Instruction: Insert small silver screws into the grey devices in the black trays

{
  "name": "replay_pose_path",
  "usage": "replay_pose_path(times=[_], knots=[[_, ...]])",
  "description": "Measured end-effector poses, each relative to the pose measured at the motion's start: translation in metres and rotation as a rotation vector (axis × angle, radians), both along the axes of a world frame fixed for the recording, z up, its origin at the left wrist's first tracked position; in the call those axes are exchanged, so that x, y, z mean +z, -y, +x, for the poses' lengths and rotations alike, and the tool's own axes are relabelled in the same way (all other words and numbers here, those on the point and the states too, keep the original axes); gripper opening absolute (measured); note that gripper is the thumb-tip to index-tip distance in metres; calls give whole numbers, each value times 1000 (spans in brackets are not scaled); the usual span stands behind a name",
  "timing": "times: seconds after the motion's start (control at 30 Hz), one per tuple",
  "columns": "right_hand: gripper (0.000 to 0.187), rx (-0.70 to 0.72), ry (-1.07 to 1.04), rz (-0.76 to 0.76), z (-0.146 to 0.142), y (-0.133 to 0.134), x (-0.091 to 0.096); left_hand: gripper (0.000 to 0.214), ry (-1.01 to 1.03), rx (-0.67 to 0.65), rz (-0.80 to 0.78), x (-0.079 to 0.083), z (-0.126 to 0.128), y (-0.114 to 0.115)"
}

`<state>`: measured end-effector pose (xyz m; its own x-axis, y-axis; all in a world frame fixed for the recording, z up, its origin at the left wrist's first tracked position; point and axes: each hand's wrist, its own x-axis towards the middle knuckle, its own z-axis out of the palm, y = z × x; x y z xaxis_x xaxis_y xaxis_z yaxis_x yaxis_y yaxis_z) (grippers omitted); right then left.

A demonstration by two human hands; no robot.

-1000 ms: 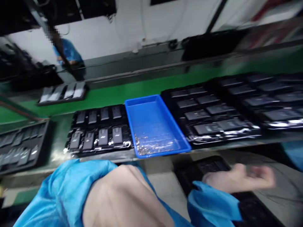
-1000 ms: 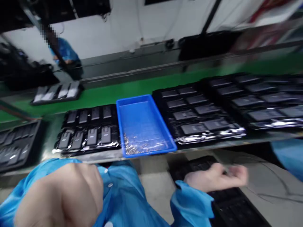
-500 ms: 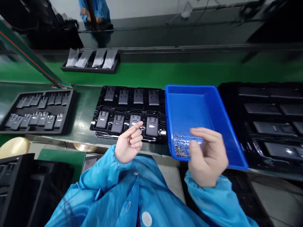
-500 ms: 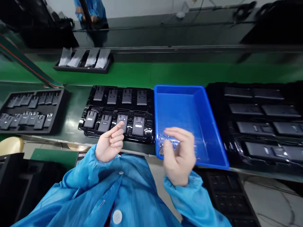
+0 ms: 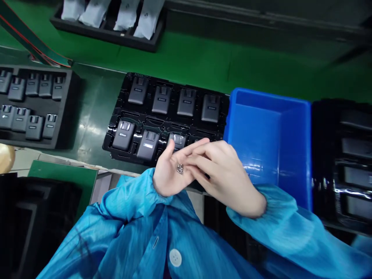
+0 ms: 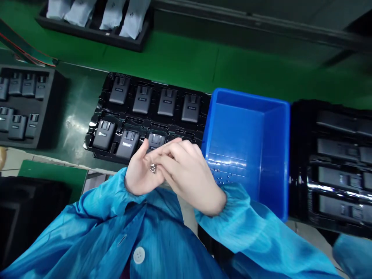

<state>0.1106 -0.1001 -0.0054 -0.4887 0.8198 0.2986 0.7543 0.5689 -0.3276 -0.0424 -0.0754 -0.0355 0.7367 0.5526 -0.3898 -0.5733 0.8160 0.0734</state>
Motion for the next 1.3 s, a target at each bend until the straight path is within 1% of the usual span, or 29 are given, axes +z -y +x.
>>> replay_pose_path(times=[0.1, 0.2, 0.27, 0.4, 0.5, 0.57, 0.63, 0.7, 0.77, 0.87, 0.93, 1.1, 1.3], knots=[[21, 56, 80, -70, 1, -6, 0, 73, -15, -12, -59, -1, 4, -1], [19, 88, 162, -126, 2, -9, 1, 68, -47, -19, -93, 0, 7, -1], [17, 104, 180, -144, 4, -10, 1, 67, -56, -20, -119, -1, 9, -1], [14, 120, 189, -194, 6, -13, 1, 73, -51, -55, -173, -4, 11, -2], [11, 108, 207, -285, 5, -14, 5, 77, -108, -109, -184, -4, 10, -1], [11, 106, 234, -353, 3, -14, 11, 72, -173, -146, -169, -3, 8, 0], [15, 138, 271, -403, 2, -16, 16, 59, -279, -138, -153, -2, 8, -2], [19, 131, 300, -381, 4, -19, 19, 55, -440, -148, -160, 0, 10, -6], [20, 115, 339, -374, 7, -21, 21, 54, -574, -193, -152, 4, 14, -10], [19, 97, 386, -398, 7, -20, 26, 51, -687, -209, -133, 12, 19, -12], [19, 93, 401, -412, 5, -18, 30, 51, -686, -186, -134, 15, 20, -12], [21, 92, 402, -424, 5, -15, 35, 62, -580, -121, -173, 17, 22, -12], [23, 72, 391, -343, 6, -9, 30, 55, -549, -94, -197, 17, 24, -9]])
